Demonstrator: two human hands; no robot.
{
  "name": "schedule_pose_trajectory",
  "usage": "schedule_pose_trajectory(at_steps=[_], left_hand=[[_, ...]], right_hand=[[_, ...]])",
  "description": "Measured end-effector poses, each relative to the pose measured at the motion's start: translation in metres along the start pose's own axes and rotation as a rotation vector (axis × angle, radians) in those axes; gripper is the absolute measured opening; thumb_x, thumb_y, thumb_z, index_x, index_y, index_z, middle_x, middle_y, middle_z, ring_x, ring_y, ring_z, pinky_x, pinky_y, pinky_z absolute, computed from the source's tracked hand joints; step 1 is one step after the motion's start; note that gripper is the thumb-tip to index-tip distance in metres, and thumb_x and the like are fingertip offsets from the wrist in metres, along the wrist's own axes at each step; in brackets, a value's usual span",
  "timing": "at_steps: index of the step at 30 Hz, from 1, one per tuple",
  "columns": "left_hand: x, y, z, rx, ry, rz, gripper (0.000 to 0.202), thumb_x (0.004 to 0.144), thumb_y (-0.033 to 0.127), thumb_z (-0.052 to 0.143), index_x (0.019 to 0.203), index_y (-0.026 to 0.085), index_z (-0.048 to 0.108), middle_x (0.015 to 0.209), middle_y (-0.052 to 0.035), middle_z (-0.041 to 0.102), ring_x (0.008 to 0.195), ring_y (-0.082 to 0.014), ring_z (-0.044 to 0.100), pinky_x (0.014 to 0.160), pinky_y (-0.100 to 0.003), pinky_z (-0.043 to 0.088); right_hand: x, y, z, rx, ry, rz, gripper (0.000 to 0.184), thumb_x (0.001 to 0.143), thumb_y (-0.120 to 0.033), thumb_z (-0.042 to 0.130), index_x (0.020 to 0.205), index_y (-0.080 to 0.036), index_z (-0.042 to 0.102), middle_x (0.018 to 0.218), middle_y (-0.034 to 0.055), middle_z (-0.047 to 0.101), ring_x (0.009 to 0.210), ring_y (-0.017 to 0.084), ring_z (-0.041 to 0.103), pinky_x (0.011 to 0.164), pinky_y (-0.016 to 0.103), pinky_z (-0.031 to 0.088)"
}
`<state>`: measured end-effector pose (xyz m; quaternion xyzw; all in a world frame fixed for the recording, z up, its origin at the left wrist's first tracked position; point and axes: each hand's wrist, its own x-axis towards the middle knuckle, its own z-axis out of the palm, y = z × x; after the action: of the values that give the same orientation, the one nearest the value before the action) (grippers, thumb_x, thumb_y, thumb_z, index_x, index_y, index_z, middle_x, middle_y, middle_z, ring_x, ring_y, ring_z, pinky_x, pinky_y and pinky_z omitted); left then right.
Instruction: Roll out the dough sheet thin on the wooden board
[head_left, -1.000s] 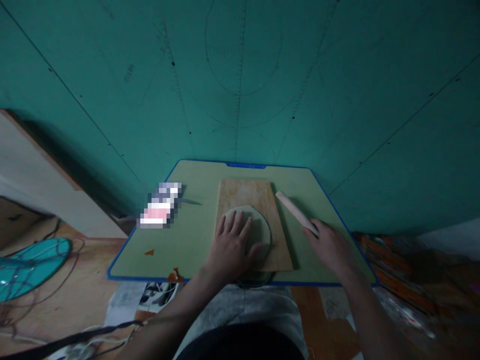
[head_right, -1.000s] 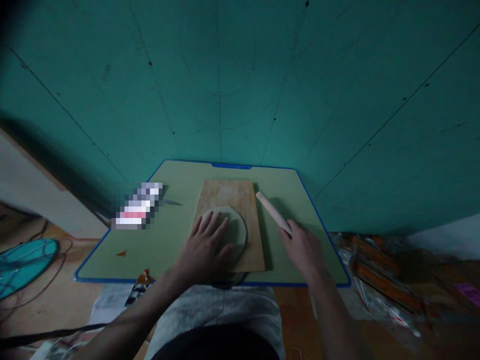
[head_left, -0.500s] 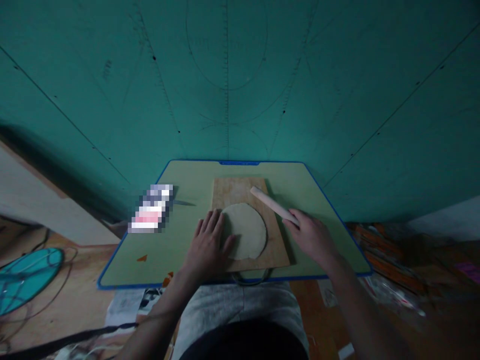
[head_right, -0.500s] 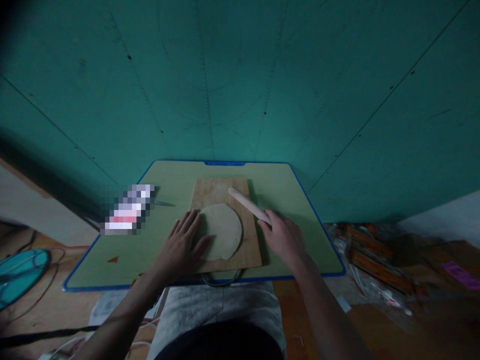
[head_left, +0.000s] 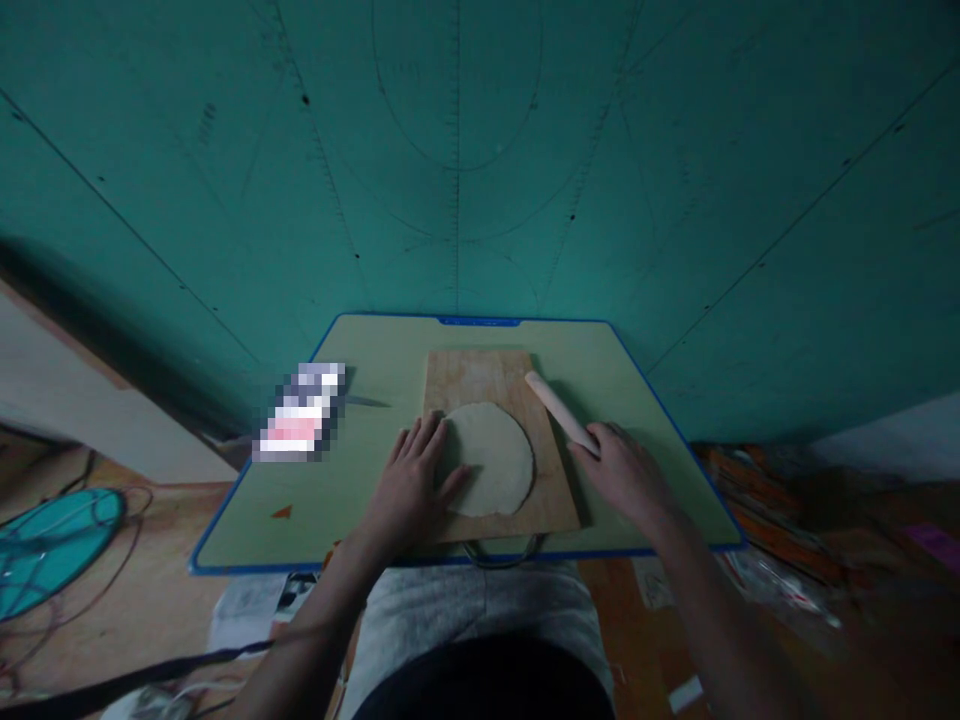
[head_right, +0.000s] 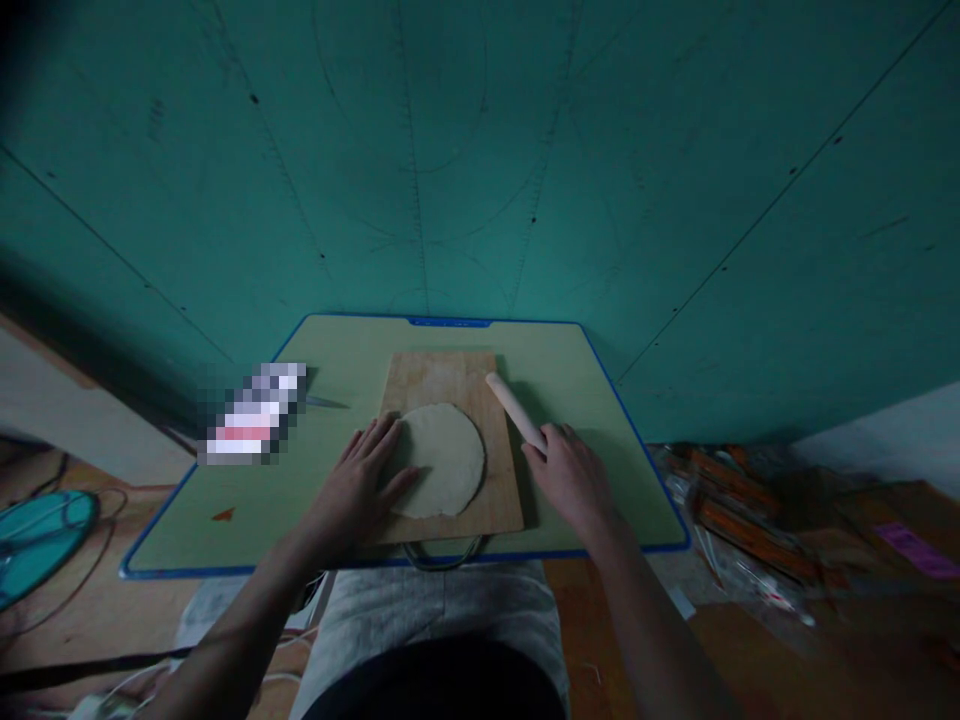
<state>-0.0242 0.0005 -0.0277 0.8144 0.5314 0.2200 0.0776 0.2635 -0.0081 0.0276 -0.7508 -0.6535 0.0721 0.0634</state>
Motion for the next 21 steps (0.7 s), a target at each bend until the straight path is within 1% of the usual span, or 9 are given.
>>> schedule_pose_trajectory(at_steps=[3, 7, 9, 11, 13, 16, 18, 19, 21], left_hand=[[0.0, 0.0, -0.001, -0.007, -0.003, -0.006, 0.064, 0.096, 0.05, 0.05, 0.151, 0.019, 0.037, 0.159, -0.0161, 0.036, 0.146, -0.0328, 0.035, 0.118, -0.056, 0.031], [0.0, 0.002, -0.003, -0.009, 0.012, -0.007, 0.063, 0.096, 0.05, 0.049, 0.149, 0.018, 0.039, 0.158, -0.0162, 0.037, 0.145, -0.0323, 0.036, 0.119, -0.054, 0.031], [0.0, 0.002, -0.004, -0.011, 0.015, -0.001, 0.063, 0.097, 0.051, 0.048, 0.149, 0.017, 0.04, 0.158, -0.0167, 0.038, 0.145, -0.0329, 0.037, 0.118, -0.054, 0.032], [0.0, 0.002, -0.004, -0.01, 0.011, -0.003, 0.063, 0.097, 0.052, 0.047, 0.149, 0.016, 0.04, 0.157, -0.0174, 0.038, 0.144, -0.0336, 0.037, 0.118, -0.055, 0.032], [0.0, 0.002, -0.004, -0.011, 0.01, -0.008, 0.063, 0.097, 0.052, 0.047, 0.149, 0.016, 0.041, 0.157, -0.0171, 0.039, 0.144, -0.0338, 0.038, 0.118, -0.056, 0.032], [-0.001, 0.002, -0.005, -0.018, 0.009, -0.01, 0.063, 0.096, 0.051, 0.048, 0.149, 0.017, 0.04, 0.158, -0.0158, 0.038, 0.144, -0.0333, 0.038, 0.118, -0.055, 0.033], [-0.001, 0.003, -0.006, -0.023, 0.008, -0.013, 0.063, 0.096, 0.051, 0.048, 0.149, 0.018, 0.04, 0.158, -0.0152, 0.038, 0.144, -0.0328, 0.038, 0.118, -0.055, 0.032], [-0.001, 0.003, -0.006, -0.025, 0.008, -0.015, 0.063, 0.096, 0.051, 0.048, 0.15, 0.018, 0.04, 0.158, -0.0153, 0.038, 0.144, -0.0326, 0.038, 0.118, -0.055, 0.032], [-0.001, 0.004, -0.007, -0.03, 0.005, -0.016, 0.063, 0.096, 0.051, 0.047, 0.149, 0.019, 0.04, 0.158, -0.0155, 0.038, 0.144, -0.0325, 0.038, 0.118, -0.055, 0.033]], right_hand=[[-0.001, -0.002, 0.001, 0.037, 0.004, 0.008, 0.02, 0.095, -0.03, 0.057, 0.111, -0.019, 0.061, 0.103, 0.0107, 0.073, 0.085, 0.025, 0.069, 0.063, 0.03, 0.039], [-0.001, -0.002, 0.003, 0.063, 0.014, 0.013, 0.03, 0.094, -0.031, 0.057, 0.121, -0.019, 0.056, 0.1, 0.011, 0.074, 0.083, 0.026, 0.07, 0.062, 0.031, 0.041], [-0.002, -0.001, 0.004, 0.078, 0.023, 0.007, 0.033, 0.093, -0.033, 0.057, 0.123, -0.019, 0.056, 0.095, 0.0103, 0.074, 0.081, 0.026, 0.07, 0.062, 0.032, 0.042], [-0.003, 0.0, 0.005, 0.1, 0.058, -0.022, 0.032, 0.092, -0.035, 0.058, 0.12, -0.019, 0.058, 0.092, 0.0092, 0.072, 0.079, 0.027, 0.069, 0.062, 0.033, 0.045], [-0.005, -0.001, 0.006, 0.133, 0.146, -0.107, 0.025, 0.09, -0.033, 0.059, 0.112, -0.02, 0.062, 0.094, 0.0091, 0.07, 0.082, 0.027, 0.068, 0.066, 0.035, 0.048], [-0.008, -0.008, 0.01, 0.227, 0.301, -0.355, 0.013, 0.088, -0.024, 0.055, 0.097, -0.022, 0.065, 0.101, 0.0101, 0.067, 0.095, 0.026, 0.065, 0.081, 0.039, 0.052], [-0.008, -0.014, 0.015, 0.294, 0.333, -0.495, 0.013, 0.086, -0.019, 0.054, 0.092, -0.023, 0.065, 0.104, 0.0101, 0.065, 0.1, 0.026, 0.064, 0.089, 0.04, 0.051], [-0.008, -0.017, 0.018, 0.324, 0.331, -0.524, 0.014, 0.085, -0.018, 0.053, 0.091, -0.024, 0.064, 0.107, 0.0102, 0.065, 0.104, 0.026, 0.063, 0.091, 0.041, 0.051], [-0.005, -0.021, 0.024, 0.386, 0.319, -0.517, 0.014, 0.084, -0.017, 0.053, 0.092, -0.025, 0.062, 0.113, 0.0105, 0.063, 0.113, 0.027, 0.06, 0.096, 0.044, 0.05]])
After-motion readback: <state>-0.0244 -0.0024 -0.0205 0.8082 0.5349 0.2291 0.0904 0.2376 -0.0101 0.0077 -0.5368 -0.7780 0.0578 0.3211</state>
